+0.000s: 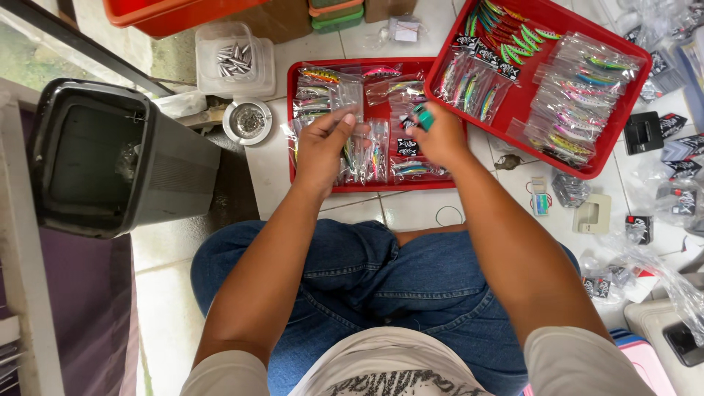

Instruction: The person places individual fishing lures into small plastic bags by hand and then organizes the bags into a red plastic tray.

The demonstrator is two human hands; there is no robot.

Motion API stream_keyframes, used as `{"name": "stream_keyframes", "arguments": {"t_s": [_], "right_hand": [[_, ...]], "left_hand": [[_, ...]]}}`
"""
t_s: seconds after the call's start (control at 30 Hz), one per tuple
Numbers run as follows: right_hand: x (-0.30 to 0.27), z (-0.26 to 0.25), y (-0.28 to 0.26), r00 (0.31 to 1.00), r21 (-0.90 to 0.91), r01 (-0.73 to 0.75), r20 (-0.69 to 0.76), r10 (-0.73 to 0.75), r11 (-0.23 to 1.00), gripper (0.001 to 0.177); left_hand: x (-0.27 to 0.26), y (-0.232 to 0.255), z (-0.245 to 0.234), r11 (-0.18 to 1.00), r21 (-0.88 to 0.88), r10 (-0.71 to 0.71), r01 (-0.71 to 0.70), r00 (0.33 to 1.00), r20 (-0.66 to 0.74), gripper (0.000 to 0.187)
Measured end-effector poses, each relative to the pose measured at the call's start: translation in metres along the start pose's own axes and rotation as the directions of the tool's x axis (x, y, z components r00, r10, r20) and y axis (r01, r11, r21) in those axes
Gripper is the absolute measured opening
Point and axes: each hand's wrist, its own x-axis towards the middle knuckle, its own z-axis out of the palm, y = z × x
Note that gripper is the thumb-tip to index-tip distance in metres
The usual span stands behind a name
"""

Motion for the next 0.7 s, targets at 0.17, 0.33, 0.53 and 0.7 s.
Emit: {"name": "stream_keyframes", "arguments": {"t_s": [0.17,0.33,0.53,0.7], "right_hand": [[-0.010,-0.037,-0.041,0.996,0.527,0.074,-0.081,-0.037,0.847,0.025],[-0.023,-0.052,-0.074,0.969,0.678,0.241,-0.213,-0.128,0.694,0.029],[-0.024,-0.043,-0.074,0.944,0.610,0.329,-0.245,-0.224,0.721,0.031],[-0.029,-0.043,-0.088,0.941,0.595,0.339,-0.218,-0.259,0.729,0.031]], "left_hand": [[-0.001,-0.003,0.006,0.999,0.034,0.004,-0.003,0.998,-0.056,0.017],[-0.006,0.001,0.014,0.990,0.139,0.047,-0.038,0.997,-0.065,0.015],[-0.007,-0.002,0.015,0.998,0.069,-0.016,0.009,0.993,0.114,0.030],[-0.007,-0.006,0.019,0.989,0.147,-0.029,0.020,0.998,0.064,0.015]]}}
